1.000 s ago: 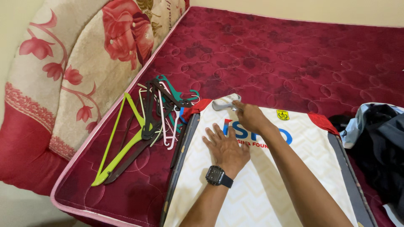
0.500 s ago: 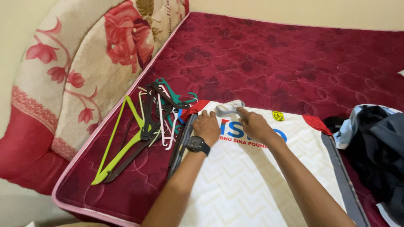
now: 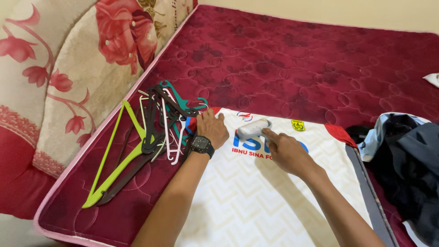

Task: The person irons a white and red sports jersey on a portable ironing board, then hangs it on a hanger and places it on a clothes rack. Afterwards, the person picks up a blue polo shirt from a pile and lays it flat on the ironing board.

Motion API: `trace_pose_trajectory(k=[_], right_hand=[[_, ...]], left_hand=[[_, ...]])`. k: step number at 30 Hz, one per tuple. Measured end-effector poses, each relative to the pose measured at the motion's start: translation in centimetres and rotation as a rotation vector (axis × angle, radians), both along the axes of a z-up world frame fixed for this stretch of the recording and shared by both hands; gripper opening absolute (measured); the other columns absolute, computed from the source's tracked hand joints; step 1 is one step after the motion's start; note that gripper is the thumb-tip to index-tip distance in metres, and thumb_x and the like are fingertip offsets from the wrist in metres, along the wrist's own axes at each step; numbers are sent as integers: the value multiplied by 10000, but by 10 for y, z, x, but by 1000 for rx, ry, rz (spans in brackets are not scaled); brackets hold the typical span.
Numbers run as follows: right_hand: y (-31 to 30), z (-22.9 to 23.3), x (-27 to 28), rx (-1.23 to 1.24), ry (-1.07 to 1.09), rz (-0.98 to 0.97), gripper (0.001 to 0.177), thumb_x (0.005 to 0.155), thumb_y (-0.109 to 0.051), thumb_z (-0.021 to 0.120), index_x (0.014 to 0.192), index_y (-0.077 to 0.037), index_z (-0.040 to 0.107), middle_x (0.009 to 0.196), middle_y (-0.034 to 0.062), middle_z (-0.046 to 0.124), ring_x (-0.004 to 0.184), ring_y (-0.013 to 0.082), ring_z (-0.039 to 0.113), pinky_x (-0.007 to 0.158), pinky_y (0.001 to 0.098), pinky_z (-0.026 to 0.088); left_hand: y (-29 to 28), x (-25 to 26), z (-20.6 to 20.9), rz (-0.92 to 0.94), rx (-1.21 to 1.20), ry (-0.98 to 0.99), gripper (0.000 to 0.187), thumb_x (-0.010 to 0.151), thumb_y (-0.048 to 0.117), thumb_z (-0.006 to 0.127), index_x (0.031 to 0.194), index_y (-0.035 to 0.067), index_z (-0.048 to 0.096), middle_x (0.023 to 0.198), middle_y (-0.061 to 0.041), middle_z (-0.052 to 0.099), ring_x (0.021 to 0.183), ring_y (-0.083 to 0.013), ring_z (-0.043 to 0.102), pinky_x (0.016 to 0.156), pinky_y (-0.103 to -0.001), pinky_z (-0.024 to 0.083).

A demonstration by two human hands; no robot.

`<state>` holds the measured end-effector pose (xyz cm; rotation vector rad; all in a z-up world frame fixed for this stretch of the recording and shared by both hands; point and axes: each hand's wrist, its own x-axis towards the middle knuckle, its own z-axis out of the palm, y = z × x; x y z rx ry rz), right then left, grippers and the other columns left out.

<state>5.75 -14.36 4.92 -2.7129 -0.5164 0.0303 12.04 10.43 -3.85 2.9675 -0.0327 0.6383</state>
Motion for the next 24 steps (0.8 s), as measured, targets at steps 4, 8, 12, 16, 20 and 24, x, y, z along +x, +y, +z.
trace_pose_trajectory(k=[4,8,12,16,20,24], right_hand=[[14,3,11,18,21,17,532,955,-117,473,1484,-150,519,874,254,663,824,380,686,817,502,501],[34,-6,31,35,37,-5,514,970,-124,478,1483,-144,518,862,260,669,799,382,704,817,502,515],[45,-21,54,43,-44,44,504,972,-130,501,1475,-128,521,875,262,683,838,397,681,815,519,503],[54,-37,71,74,-63,36,513,961,-129,506,1473,-109,510,945,263,695,884,394,697,838,514,516],[57,-39,77,137,-29,19,515,977,-160,507,1484,-66,491,1024,273,715,945,388,717,869,491,524],[60,-40,63,308,-40,15,569,962,-245,595,1466,-7,481,1093,298,711,996,375,708,885,440,532]], left_hand=[[1,-2,7,-20,5,56,437,842,241,582,1228,56,671,1244,-198,566,1202,-334,492,968,-499,373],[9,-4,6,-24,-31,39,494,862,266,575,1321,86,597,1449,-261,428,1338,-398,370,998,-618,307],[14,-7,-1,-8,-122,27,523,956,292,531,1430,73,512,1528,-279,332,1415,-443,281,1043,-709,229],[8,-20,0,-34,-76,-92,552,906,253,557,1403,16,525,1531,-273,380,1423,-425,336,1051,-695,260],[-8,-50,11,-121,-71,-138,461,939,249,541,1321,-7,577,1432,-278,502,1354,-429,440,1032,-707,295],[-25,-77,32,-137,-565,93,414,1032,321,464,1280,33,630,1199,-242,680,1138,-405,630,1004,-533,466]])
